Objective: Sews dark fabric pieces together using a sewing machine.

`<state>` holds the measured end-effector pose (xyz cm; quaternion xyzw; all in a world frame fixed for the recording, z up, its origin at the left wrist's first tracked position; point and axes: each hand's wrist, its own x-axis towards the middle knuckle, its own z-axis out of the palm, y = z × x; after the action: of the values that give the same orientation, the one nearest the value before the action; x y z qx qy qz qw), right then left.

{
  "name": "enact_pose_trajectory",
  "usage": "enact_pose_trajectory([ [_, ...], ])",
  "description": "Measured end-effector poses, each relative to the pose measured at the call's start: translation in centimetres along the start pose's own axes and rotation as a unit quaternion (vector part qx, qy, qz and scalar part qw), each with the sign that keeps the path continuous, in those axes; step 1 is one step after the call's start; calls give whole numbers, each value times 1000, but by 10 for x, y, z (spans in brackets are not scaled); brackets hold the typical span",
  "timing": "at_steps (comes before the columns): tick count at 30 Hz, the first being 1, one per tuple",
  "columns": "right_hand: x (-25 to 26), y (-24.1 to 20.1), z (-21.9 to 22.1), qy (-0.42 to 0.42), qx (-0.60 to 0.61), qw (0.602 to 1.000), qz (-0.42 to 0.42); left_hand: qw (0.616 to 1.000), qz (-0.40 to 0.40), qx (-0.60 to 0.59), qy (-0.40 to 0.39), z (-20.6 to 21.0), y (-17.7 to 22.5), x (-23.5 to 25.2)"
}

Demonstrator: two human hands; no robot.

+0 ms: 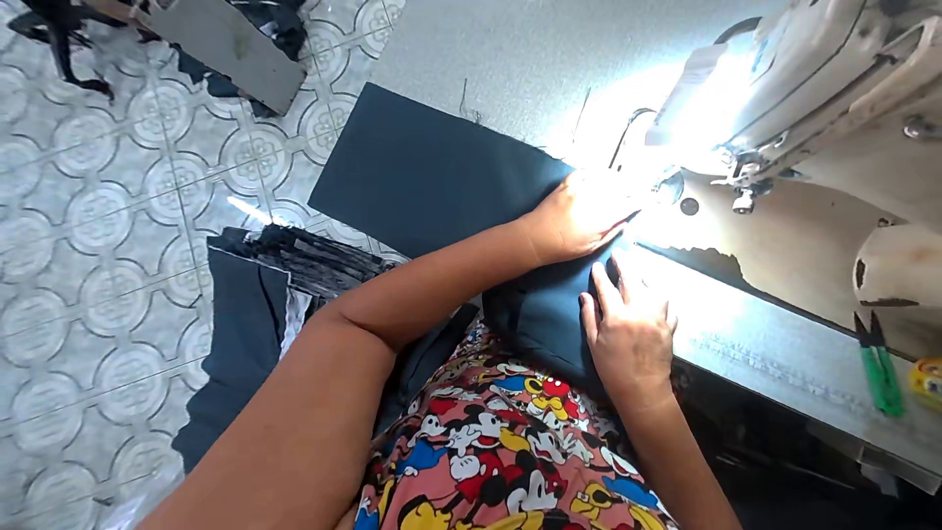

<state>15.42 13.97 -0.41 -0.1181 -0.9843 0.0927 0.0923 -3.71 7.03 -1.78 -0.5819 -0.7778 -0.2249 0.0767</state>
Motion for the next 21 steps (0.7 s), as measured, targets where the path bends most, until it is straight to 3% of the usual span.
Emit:
enact_pose_trajectory([
  [4,-1,0,0,5,-15,1000,-3,998,-27,-2,-51,6,7,-7],
  [17,3,2,3,25,-24,999,14,994,-11,-50,-94,8,-2,8],
  [21,5,5,2,20,-23,999,19,997,-9,-52,-56,13,-2,8],
])
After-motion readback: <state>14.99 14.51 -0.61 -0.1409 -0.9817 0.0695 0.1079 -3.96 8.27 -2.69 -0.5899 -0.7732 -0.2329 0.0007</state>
